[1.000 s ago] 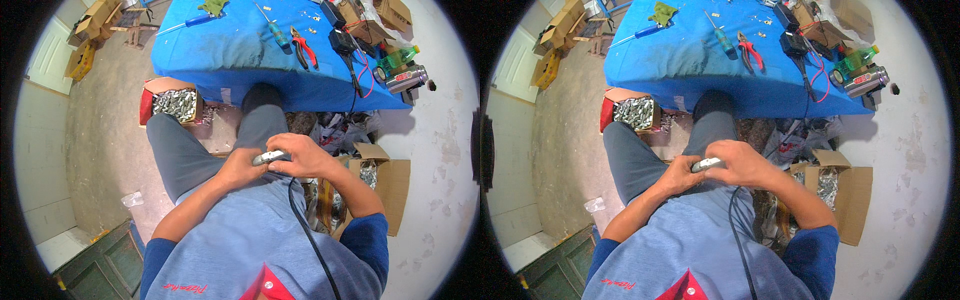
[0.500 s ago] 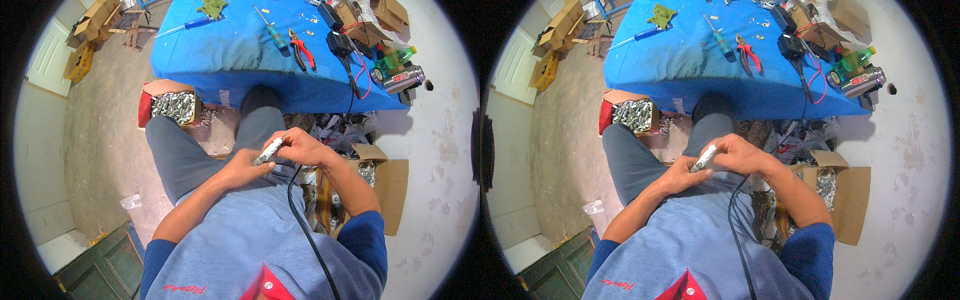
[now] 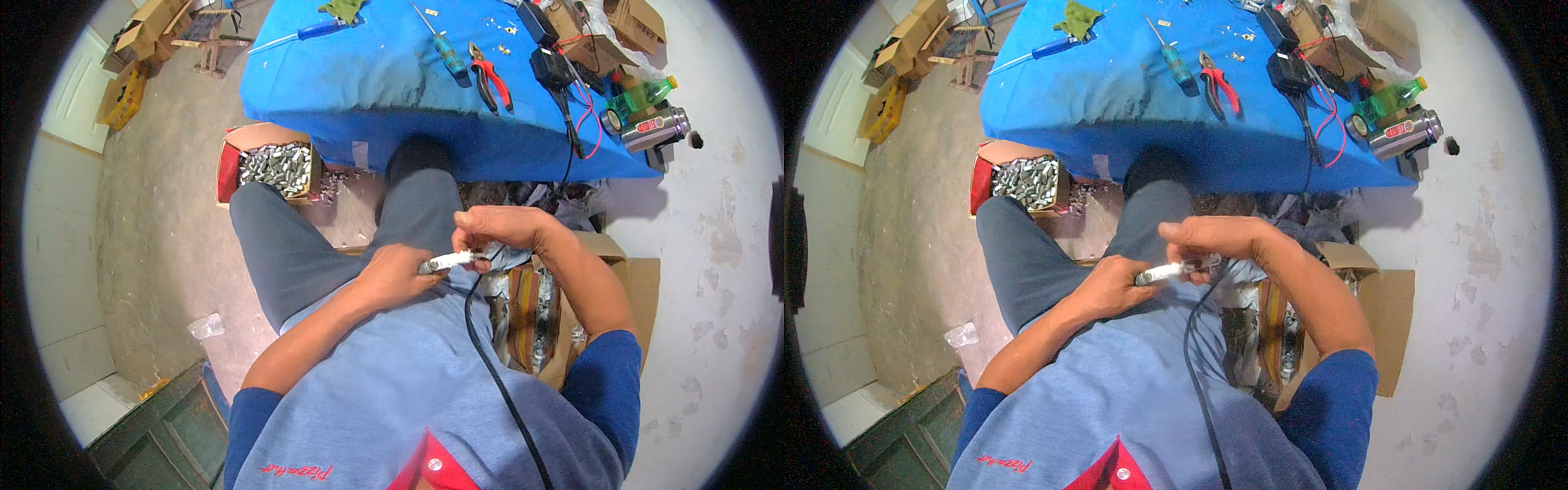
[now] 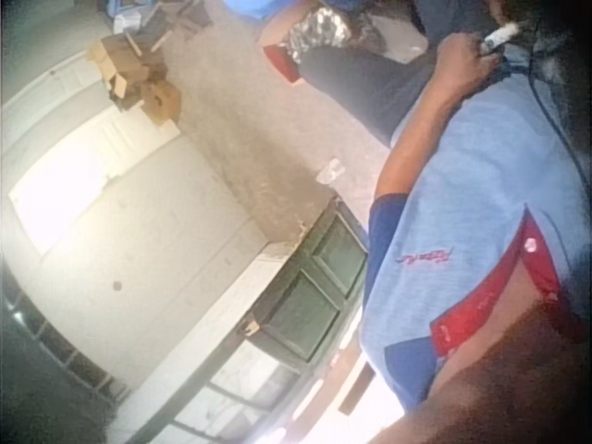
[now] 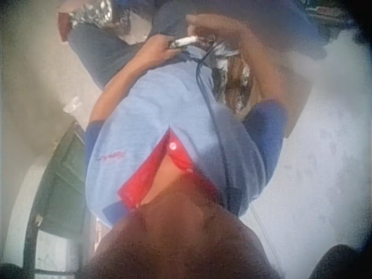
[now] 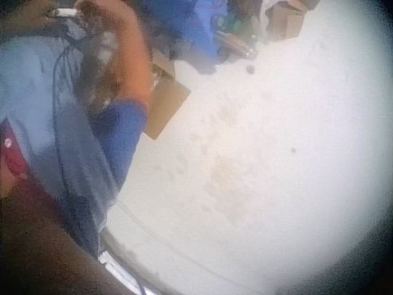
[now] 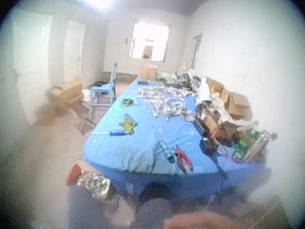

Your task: The person assembles small white plastic and metal components using a screwdriver and pliers on a blue table.

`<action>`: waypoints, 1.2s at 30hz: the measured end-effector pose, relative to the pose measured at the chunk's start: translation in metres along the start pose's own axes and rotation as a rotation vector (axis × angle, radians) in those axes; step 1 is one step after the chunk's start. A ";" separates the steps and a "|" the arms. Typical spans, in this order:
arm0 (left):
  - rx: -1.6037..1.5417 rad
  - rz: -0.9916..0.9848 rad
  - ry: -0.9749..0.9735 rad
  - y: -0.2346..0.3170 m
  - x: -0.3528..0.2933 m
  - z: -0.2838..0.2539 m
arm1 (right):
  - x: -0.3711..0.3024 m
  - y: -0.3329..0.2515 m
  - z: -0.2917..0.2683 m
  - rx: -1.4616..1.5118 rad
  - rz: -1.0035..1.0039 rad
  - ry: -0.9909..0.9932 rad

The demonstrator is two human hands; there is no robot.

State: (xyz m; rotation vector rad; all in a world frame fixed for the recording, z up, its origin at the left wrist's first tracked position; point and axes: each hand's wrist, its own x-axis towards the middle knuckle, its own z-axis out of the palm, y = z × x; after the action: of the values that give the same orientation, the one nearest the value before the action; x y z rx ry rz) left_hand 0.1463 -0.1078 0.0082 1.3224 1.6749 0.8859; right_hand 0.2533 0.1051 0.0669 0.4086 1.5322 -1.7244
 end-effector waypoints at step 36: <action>0.072 -0.178 0.124 -0.014 0.014 0.013 | 0.011 0.023 0.055 -1.530 -0.566 0.722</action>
State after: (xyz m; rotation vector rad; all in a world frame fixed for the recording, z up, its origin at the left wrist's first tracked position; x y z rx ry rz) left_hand 0.1501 -0.0966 -0.0120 1.1635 1.9047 0.8231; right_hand 0.2767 0.0505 0.0553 -0.2959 3.1312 -0.2176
